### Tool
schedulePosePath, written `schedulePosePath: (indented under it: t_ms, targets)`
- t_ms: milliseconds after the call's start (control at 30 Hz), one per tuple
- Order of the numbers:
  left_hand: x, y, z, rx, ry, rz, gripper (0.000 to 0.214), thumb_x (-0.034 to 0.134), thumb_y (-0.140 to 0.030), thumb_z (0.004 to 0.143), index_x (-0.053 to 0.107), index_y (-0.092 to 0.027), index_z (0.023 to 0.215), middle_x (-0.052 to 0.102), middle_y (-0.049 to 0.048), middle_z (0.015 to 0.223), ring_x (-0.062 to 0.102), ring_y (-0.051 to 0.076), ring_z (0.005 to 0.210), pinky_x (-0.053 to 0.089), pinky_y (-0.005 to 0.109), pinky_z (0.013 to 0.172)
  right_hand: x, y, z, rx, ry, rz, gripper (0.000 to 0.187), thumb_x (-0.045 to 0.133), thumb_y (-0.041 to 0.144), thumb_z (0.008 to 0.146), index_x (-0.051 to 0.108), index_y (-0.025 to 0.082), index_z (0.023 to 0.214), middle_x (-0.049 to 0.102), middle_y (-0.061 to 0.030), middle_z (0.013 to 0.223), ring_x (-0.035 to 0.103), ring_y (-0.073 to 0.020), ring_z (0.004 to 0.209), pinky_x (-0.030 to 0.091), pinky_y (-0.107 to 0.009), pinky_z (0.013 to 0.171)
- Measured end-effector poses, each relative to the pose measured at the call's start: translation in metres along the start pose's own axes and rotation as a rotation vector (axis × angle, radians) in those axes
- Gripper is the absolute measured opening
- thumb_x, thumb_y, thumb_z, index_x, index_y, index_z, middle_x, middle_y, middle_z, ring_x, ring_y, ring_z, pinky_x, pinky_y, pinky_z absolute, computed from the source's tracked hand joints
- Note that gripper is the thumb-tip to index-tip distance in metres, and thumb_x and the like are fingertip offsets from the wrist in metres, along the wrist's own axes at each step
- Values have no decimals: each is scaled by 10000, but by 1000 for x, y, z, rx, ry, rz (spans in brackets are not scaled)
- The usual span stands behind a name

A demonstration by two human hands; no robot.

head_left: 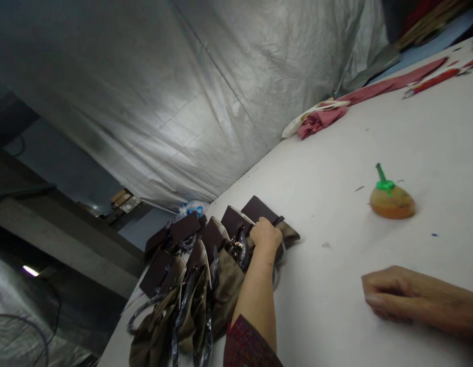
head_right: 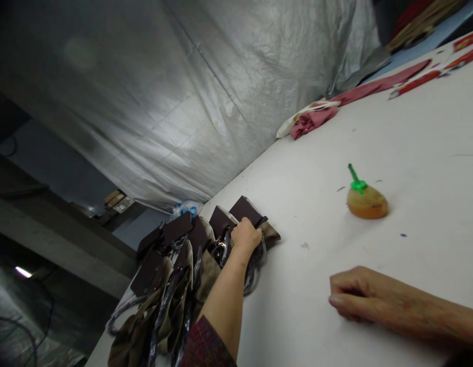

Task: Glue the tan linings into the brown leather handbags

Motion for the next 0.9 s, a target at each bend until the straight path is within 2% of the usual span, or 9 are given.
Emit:
schedulePosePath:
  t_ms: [167, 300, 367, 433, 533, 600, 733, 833, 900]
  targets:
    - [9, -8, 12, -138, 9, -119, 381, 707, -171, 710, 604, -68, 1062, 667, 291, 1145, 630, 366, 1146, 468, 409, 942, -2, 14, -3, -10, -12, -136, 316, 484, 447, 849, 443, 200, 656, 500, -11, 706, 427, -155, 673, 332, -281, 607]
    - [-6, 2, 14, -219, -84, -320, 166, 654, -134, 710, 619, -121, 871, 707, 226, 991, 657, 328, 1064, 485, 359, 843, -1, 14, -5, -61, -2, -76, 289, 468, 410, 853, 451, 192, 664, 485, 5, 680, 390, -130, 632, 299, -275, 580]
    - [-23, 10, 16, -238, -137, -465, 61, 630, -128, 711, 585, -158, 738, 695, 149, 823, 672, 282, 929, 483, 312, 723, -1, 11, -5, -74, -8, -41, 289, 480, 408, 851, 461, 190, 662, 495, 8, 672, 386, -126, 620, 295, -274, 576]
    - [-46, 18, 17, -249, -183, -644, 134, 602, -126, 720, 517, -182, 633, 600, 51, 628, 633, 204, 707, 431, 259, 576, -1, 9, -5, -70, -15, -18, 292, 499, 410, 842, 469, 189, 653, 494, 11, 658, 375, -122, 604, 287, -272, 567]
    - [-83, 25, 11, -261, -224, -964, 259, 563, -128, 751, 393, -196, 567, 365, -61, 479, 400, 86, 432, 282, 200, 432, 1, 13, -4, -88, -37, 56, 271, 504, 402, 839, 499, 194, 665, 495, 12, 636, 379, -118, 577, 282, -269, 554]
    - [-106, 25, 1, -249, -225, -1186, 318, 553, -128, 779, 323, -204, 573, 277, -96, 484, 279, 44, 384, 234, 176, 409, 0, 15, -4, -98, -98, 124, 229, 502, 390, 837, 543, 206, 706, 521, 7, 632, 415, -121, 564, 307, -265, 549]
    - [-140, 10, -27, -155, -196, -1569, 356, 463, -68, 856, 260, -201, 597, 232, -104, 533, 223, 15, 384, 263, 141, 423, 0, 10, -1, -79, -206, 155, 173, 550, 397, 789, 617, 237, 787, 562, -10, 633, 480, -142, 555, 349, -261, 511]
    - [-161, -5, -53, -61, -212, -1781, 368, 392, -48, 906, 244, -200, 605, 208, -99, 544, 205, 16, 387, 255, 137, 413, -1, 4, 1, -74, -269, 134, 247, 556, 460, 788, 646, 256, 894, 570, -16, 630, 503, -150, 531, 351, -260, 474]
    - [-176, -11, -76, -9, -245, -1878, 382, 370, -68, 941, 229, -202, 612, 186, -100, 545, 193, 18, 387, 249, 134, 403, -2, 9, -2, -76, -295, 146, 301, 560, 505, 795, 650, 266, 956, 606, -35, 699, 552, -168, 566, 382, -262, 466]
Point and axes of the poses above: each hand's wrist, its own z-axis towards the middle knuckle, its own x-axis out of the palm, y = z × x, the point moved 6 cm from there along z, towards the middle knuckle
